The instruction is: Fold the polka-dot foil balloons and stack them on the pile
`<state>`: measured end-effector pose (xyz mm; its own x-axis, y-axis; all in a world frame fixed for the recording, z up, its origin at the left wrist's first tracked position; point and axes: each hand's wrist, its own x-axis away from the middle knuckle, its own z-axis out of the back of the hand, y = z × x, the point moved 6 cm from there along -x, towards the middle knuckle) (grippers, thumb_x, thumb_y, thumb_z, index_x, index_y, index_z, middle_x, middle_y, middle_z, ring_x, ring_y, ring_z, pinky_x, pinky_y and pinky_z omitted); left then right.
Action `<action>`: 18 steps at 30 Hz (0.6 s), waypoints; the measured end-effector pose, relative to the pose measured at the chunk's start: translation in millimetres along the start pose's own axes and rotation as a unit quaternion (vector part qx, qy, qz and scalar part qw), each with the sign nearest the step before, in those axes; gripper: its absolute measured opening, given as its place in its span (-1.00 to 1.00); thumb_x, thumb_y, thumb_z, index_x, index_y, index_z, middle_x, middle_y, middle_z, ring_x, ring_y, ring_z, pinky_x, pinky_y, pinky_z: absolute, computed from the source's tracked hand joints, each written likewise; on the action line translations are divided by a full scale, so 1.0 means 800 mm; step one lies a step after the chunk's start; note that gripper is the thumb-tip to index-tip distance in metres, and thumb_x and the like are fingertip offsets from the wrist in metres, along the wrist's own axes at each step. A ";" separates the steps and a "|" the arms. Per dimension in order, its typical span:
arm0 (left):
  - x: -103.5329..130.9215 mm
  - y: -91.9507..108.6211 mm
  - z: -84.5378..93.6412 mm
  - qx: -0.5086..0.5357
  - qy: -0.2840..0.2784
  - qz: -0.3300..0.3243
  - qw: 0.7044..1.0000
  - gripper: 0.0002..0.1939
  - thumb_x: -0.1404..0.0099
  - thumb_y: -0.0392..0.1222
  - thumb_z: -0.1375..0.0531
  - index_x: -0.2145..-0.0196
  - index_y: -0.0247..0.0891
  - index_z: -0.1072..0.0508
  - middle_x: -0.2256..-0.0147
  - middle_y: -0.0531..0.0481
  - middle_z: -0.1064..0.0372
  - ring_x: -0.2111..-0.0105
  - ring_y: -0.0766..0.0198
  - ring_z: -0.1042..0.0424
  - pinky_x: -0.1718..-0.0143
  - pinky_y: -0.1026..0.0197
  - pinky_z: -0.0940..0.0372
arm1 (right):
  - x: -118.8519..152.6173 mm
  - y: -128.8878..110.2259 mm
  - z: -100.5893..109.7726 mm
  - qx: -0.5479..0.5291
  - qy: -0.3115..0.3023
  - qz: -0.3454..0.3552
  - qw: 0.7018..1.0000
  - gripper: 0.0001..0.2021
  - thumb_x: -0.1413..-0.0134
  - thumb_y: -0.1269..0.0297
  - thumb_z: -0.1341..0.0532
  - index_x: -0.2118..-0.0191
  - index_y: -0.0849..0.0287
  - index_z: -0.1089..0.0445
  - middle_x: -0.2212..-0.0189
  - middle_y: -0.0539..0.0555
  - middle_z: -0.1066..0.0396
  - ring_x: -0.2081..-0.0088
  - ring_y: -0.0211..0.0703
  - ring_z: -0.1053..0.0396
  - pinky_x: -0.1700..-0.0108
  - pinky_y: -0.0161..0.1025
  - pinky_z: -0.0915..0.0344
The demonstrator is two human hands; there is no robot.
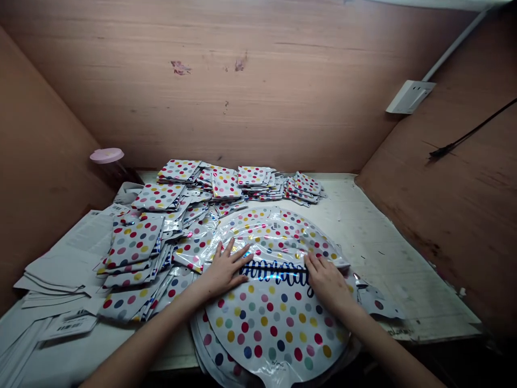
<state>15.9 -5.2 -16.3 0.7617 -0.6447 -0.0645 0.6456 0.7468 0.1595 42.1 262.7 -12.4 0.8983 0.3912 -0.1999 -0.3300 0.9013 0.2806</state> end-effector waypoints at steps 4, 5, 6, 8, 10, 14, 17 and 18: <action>0.006 -0.028 0.012 0.004 0.033 0.032 0.999 -0.41 -0.37 0.02 -0.04 -0.29 -0.17 -0.10 -0.31 -0.09 0.06 -0.31 -0.05 0.10 -0.26 -0.22 0.09 | 0.010 0.046 -0.004 0.012 -0.019 -0.018 1.000 -0.58 -0.09 0.52 -0.09 -0.07 0.24 -0.38 -0.09 0.18 -0.36 0.03 0.08 -0.34 0.10 -0.08 -0.35; 0.008 -0.036 0.013 0.010 0.039 0.038 0.998 -0.44 -0.36 -0.09 -0.04 -0.28 -0.22 -0.12 -0.30 -0.11 0.04 -0.30 0.01 0.05 -0.27 -0.15 0.06 | 0.012 0.056 -0.004 0.018 -0.018 -0.016 1.000 -0.60 -0.10 0.53 -0.07 -0.06 0.25 -0.39 -0.06 0.20 -0.38 0.06 0.07 -0.35 0.12 -0.09 -0.36; 0.011 -0.044 0.014 0.019 0.043 0.043 0.998 -0.45 -0.34 -0.19 -0.02 -0.27 -0.24 -0.15 -0.29 -0.11 0.01 -0.29 0.07 0.01 -0.28 -0.08 0.02 | 0.015 0.065 -0.003 0.022 -0.011 -0.009 1.000 -0.60 -0.11 0.55 -0.05 -0.05 0.28 -0.39 -0.04 0.22 -0.40 0.07 0.06 -0.35 0.14 -0.09 -0.35; 0.017 -0.062 0.014 0.048 0.047 0.051 0.996 -0.44 -0.28 -0.34 0.04 -0.24 -0.25 -0.20 -0.27 -0.08 -0.05 -0.26 0.16 -0.08 -0.26 0.01 -0.06 | 0.024 0.077 -0.002 0.018 0.016 0.021 0.999 -0.59 -0.14 0.58 0.00 -0.07 0.33 -0.37 -0.05 0.27 -0.39 0.08 0.06 -0.35 0.13 -0.08 -0.33; 0.021 -0.077 0.015 0.088 0.046 0.057 0.993 -0.41 -0.24 -0.40 0.08 -0.21 -0.19 -0.24 -0.25 -0.01 -0.10 -0.23 0.24 -0.14 -0.24 0.06 -0.11 | 0.033 0.088 -0.002 -0.018 0.048 0.047 0.998 -0.59 -0.17 0.57 0.04 -0.07 0.34 -0.36 -0.04 0.28 -0.39 0.09 0.06 -0.36 0.13 -0.05 -0.32; 0.022 -0.099 0.030 0.173 0.026 0.072 0.982 -0.42 -0.15 -0.41 0.05 -0.09 -0.15 -0.39 -0.16 0.08 -0.27 -0.16 0.28 -0.25 -0.24 0.13 -0.09 | 0.037 0.112 -0.006 -0.204 0.064 0.052 0.975 -0.67 -0.15 0.46 0.02 0.14 0.16 -0.47 -0.02 0.18 -0.42 -0.02 0.06 -0.32 -0.01 0.05 -0.29; 0.016 -0.115 0.048 0.201 -0.002 0.143 0.969 -0.53 -0.13 -0.38 0.02 0.06 -0.17 -0.48 -0.03 0.08 -0.42 -0.06 0.24 -0.36 -0.15 0.18 -0.18 | 0.027 0.119 -0.009 -0.362 -0.004 0.065 0.930 -0.71 -0.02 0.42 -0.03 0.21 0.11 -0.44 -0.15 0.11 -0.29 -0.23 0.05 -0.11 -0.17 0.08 -0.16; 0.013 -0.120 0.054 0.194 -0.006 0.173 0.966 -0.57 -0.15 -0.37 0.01 0.10 -0.17 -0.49 0.02 0.07 -0.45 -0.01 0.22 -0.39 -0.09 0.20 -0.23 | 0.022 0.121 -0.012 -0.402 -0.035 0.051 0.914 -0.71 0.01 0.40 -0.04 0.19 0.11 -0.42 -0.14 0.12 -0.30 -0.23 0.05 -0.12 -0.17 0.06 -0.17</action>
<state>-40.7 -90.6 10.5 0.9257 -0.3717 0.0704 0.2818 0.8018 0.5270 23.1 358.6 2.2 0.8581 0.4932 -0.1431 -0.4943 0.7176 -0.4906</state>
